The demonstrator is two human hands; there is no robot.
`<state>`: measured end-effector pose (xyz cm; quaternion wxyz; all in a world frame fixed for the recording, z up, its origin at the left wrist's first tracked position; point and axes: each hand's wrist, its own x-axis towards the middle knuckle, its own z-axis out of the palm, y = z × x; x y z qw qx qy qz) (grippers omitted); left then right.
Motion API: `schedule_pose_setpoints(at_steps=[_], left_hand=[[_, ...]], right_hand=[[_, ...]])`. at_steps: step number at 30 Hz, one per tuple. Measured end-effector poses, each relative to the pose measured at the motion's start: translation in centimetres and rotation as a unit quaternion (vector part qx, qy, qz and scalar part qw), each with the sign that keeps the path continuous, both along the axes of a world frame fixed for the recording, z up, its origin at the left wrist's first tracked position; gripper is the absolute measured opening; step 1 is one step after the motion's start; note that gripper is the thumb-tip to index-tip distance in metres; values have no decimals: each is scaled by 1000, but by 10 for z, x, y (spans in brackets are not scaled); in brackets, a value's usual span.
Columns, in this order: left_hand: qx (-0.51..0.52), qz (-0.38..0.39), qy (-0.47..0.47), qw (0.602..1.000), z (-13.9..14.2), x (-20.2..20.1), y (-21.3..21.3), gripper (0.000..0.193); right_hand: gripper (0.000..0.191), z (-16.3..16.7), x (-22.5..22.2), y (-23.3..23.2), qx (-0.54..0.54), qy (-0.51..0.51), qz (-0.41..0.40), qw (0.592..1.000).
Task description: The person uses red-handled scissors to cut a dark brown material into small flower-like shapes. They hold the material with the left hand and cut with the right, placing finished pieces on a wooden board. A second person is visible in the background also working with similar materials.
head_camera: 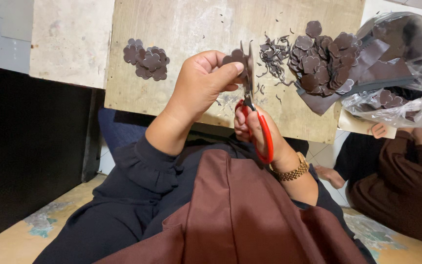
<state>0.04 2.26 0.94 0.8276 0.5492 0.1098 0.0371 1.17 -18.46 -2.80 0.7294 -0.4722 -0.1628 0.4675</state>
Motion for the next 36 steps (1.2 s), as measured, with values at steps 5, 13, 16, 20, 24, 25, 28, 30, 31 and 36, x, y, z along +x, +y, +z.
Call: schedule_pose_setpoints(at_steps=[5,13,16,20,24,25,28,30,31,36], left_hand=[[21,-17,9,1000,0,1,0,17],[161,-16,-7,987,4,-2,7,18],[183,-11,14,983,8,-2,7,14],[221,-3,26,975,12,-4,8,17],[276,2,22,961,14,-5,10,20],[276,0,23,961,14,-6,10,20],[270,-3,27,962,14,-6,11,20],[258,-5,28,966,13,-6,12,19],[251,-9,27,968,13,-6,13,19],[223,-22,27,974,12,-6,13,17]], right_hand=[[47,-2,1,0,9,36,-11,999],[48,-2,3,0,2,-3,20,1000],[47,-1,4,-2,5,-6,29,1000],[47,-2,4,-2,2,-16,37,999],[47,-3,4,-1,-11,-21,35,999],[48,-3,4,-1,-14,-21,34,999],[49,-2,5,-1,-5,-22,40,999],[50,-1,4,-1,-2,-26,42,999],[50,-1,4,-1,-5,-31,41,999],[50,1,4,-1,-12,-21,37,999]])
